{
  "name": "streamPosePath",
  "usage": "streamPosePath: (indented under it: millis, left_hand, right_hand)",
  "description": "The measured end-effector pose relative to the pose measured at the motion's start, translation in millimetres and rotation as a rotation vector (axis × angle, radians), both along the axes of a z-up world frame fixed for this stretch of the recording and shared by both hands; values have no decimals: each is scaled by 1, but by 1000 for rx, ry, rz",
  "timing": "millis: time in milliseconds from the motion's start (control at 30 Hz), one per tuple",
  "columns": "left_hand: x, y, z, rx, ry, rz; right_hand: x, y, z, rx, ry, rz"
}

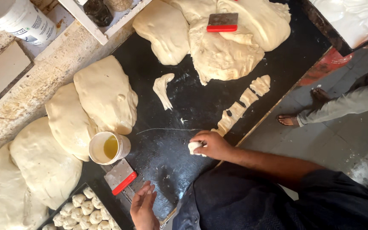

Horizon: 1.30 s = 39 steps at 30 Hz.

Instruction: The person divides large pieces of dough into smaller portions by hand, rolls them into balls, and places them onto a metal tray. Later, the person stretches a long strip of dough and cuts it into square segments using a handheld scraper.

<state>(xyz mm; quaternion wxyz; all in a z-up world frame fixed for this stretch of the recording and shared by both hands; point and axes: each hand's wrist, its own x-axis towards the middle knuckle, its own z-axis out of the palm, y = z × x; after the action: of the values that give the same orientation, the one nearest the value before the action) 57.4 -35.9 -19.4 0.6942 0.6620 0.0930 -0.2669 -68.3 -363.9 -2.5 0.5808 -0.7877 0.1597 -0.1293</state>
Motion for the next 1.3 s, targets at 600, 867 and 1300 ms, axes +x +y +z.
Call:
streamPosePath:
  millis: [600,867,1300]
  left_hand:
    - [42,-5,14,1,26,-246]
    - [55,3,-8,-41,23,-291]
    - [30,-10,14,-7,-4,-227]
  right_hand:
    - [3,48,32,-21,-71,-191]
    - [-11,62,33,-6,-41,-273]
    - [-9,34,28,70,-68,-213]
